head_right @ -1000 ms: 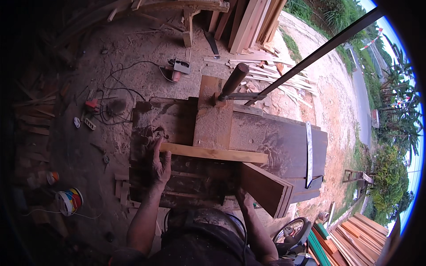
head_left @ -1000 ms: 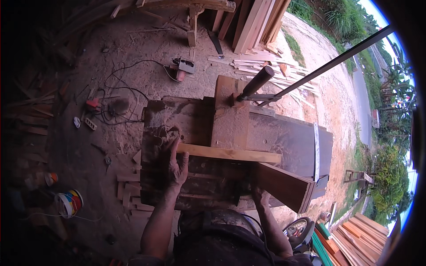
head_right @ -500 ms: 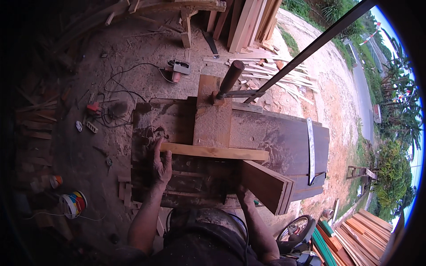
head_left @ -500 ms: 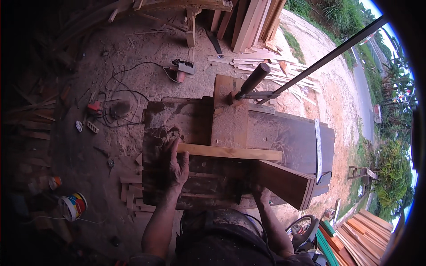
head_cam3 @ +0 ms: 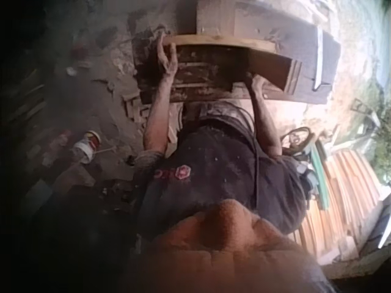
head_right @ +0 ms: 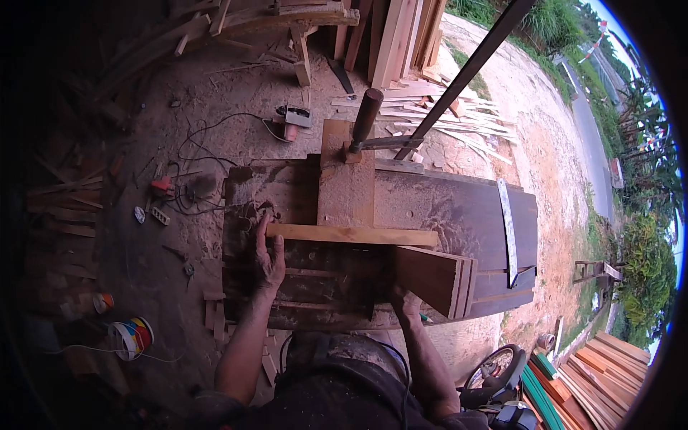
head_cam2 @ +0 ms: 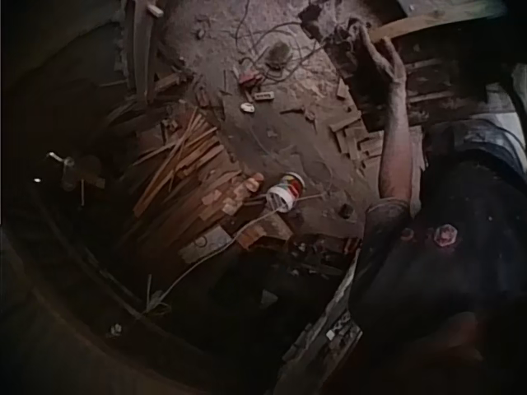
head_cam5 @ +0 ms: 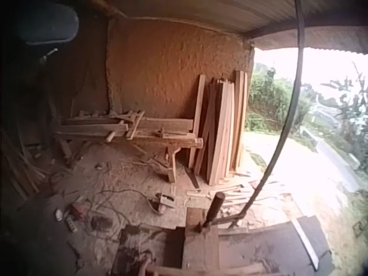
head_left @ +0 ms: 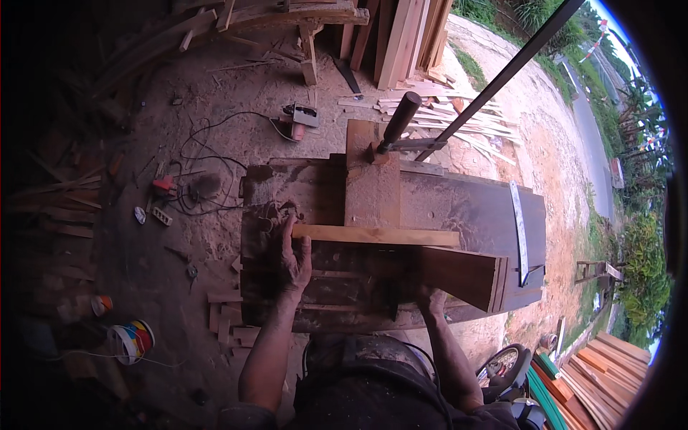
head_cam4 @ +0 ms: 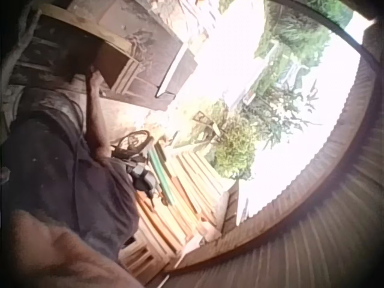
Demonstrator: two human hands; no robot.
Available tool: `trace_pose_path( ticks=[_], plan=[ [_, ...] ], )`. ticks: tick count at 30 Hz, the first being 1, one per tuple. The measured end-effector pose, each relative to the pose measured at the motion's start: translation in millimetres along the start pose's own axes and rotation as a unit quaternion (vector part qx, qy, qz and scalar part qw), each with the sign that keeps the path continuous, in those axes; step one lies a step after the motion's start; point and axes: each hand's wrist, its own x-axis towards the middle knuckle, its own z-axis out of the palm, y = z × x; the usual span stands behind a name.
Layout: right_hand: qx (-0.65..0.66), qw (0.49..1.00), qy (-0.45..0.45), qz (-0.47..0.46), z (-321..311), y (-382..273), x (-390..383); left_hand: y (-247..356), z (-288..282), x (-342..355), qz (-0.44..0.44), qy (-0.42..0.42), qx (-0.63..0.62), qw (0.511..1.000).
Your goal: The person measures and marks wooden boards using a square and a pencil, and checks the fit of wooden pieces against a larger assembly.
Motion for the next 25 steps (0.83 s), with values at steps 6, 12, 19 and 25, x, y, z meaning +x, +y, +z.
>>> trace_pose_path(
  ticks=[6,12,19,25],
  plan=[
    [-0.128,0.985,-0.098,-0.065,-30.4,-152.0,7.2,10.0,-10.7,-27.3,0.025,0.061,-0.056,0.996],
    [-0.053,0.937,-0.319,-0.132,-25.8,-202.1,-16.7,74.9,-10.9,-94.5,0.023,-0.026,-0.062,0.998],
    [0.147,0.819,-0.548,-0.086,18.7,-254.3,-20.1,40.3,-29.0,-166.0,-0.18,0.015,-0.34,0.923],
    [0.633,0.592,-0.433,0.247,48.6,-264.4,-19.0,119.2,-173.2,-92.0,-0.119,0.135,-0.242,0.954]
  ],
)
